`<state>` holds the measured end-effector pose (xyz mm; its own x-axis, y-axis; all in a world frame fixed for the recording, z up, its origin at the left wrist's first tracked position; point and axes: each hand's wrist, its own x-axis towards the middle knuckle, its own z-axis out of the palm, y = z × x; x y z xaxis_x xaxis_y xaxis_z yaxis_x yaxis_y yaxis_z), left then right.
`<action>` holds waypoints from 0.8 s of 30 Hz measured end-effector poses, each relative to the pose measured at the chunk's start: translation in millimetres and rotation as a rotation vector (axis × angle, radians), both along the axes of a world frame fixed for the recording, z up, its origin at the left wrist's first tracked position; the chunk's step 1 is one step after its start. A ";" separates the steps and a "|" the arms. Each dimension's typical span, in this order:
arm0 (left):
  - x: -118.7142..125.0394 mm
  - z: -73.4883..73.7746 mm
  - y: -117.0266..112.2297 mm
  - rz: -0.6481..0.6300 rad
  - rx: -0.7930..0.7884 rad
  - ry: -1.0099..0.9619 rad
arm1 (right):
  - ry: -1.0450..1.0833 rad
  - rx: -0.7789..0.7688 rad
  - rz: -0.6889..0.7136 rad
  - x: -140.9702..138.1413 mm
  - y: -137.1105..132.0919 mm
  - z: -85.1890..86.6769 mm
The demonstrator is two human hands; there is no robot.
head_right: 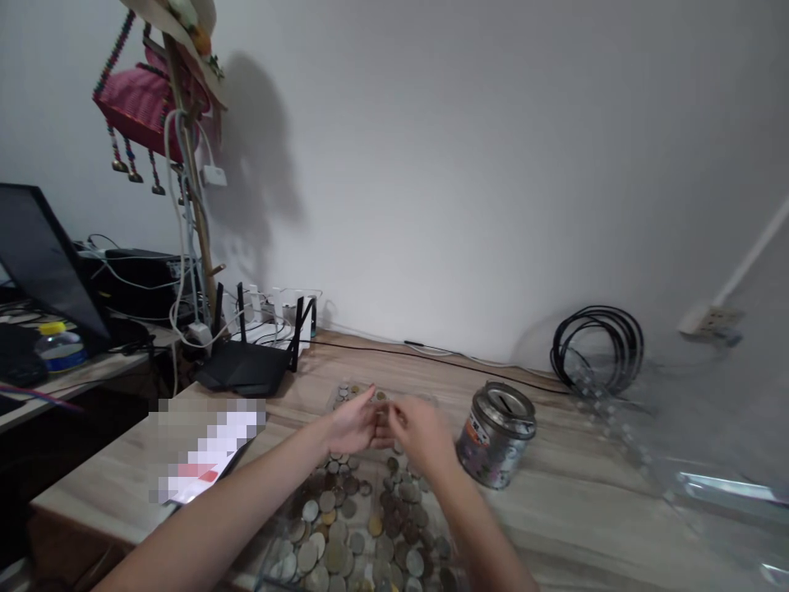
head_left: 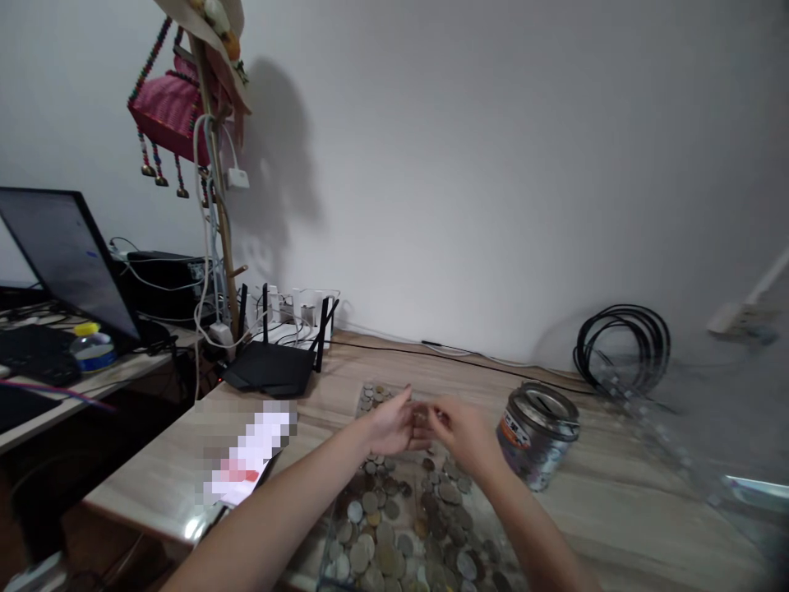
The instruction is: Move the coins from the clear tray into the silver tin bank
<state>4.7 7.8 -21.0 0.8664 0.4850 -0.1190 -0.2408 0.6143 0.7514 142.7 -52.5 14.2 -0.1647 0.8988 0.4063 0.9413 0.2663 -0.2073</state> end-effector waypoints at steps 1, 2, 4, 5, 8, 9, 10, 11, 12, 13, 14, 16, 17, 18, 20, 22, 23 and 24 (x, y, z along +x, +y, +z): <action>0.7 -1.2 1.0 0.025 0.039 0.041 | 0.029 0.066 -0.089 9.4 -2.7 6.8; 1.4 -2.5 1.9 0.083 0.099 0.109 | 0.055 0.139 -0.210 20.9 -6.2 14.4; 2.3 -5.5 3.3 0.278 0.332 0.329 | 0.094 0.281 -0.519 48.3 -14.6 29.6; 2.2 -7.1 3.4 0.392 0.508 0.460 | 0.082 0.324 -0.667 62.4 -18.7 36.0; -0.9 -10.1 1.9 0.598 1.071 0.798 | 0.075 0.308 -0.907 97.0 -26.9 46.0; -2.5 -10.1 1.1 0.587 1.207 0.883 | 0.089 0.268 -0.923 104.4 -27.8 46.1; -4.3 -9.6 0.5 0.547 1.310 0.959 | 0.108 0.221 -0.922 109.4 -27.9 45.2; -5.9 -8.5 0.0 0.487 1.385 1.032 | 0.127 0.178 -0.917 112.4 -27.5 43.7; -7.4 -7.0 -0.2 0.420 1.444 1.100 | 0.140 0.155 -0.903 113.5 -26.9 42.1; -8.8 -5.5 -0.3 0.359 1.494 1.159 | 0.142 0.169 -0.886 113.0 -26.1 40.8; -10.0 -4.3 -0.3 0.311 1.537 1.205 | 0.137 0.222 -0.865 111.0 -25.4 39.9; -12.2 -3.4 -0.4 0.251 1.600 1.255 | 0.125 0.417 -0.797 102.7 -23.2 38.9; -13.1 -3.9 -0.7 0.225 1.615 1.263 | 0.127 0.521 -0.741 96.4 -21.4 38.1; -13.9 -5.0 -1.3 0.195 1.618 1.260 | 0.139 0.590 -0.670 88.6 -18.8 36.7; -15.2 -8.1 -2.7 0.113 1.577 1.261 | 0.172 0.556 -0.478 69.4 -11.0 29.8; -15.7 -10.8 -4.0 0.030 1.515 1.273 | 0.175 0.334 -0.272 47.4 -0.8 16.0; -15.7 -11.7 -4.6 0.000 1.493 1.279 | 0.160 0.197 -0.188 36.6 4.5 6.9; -15.5 -12.3 -4.9 -0.018 1.480 1.283 | 0.131 0.065 -0.126 26.6 9.4 -3.3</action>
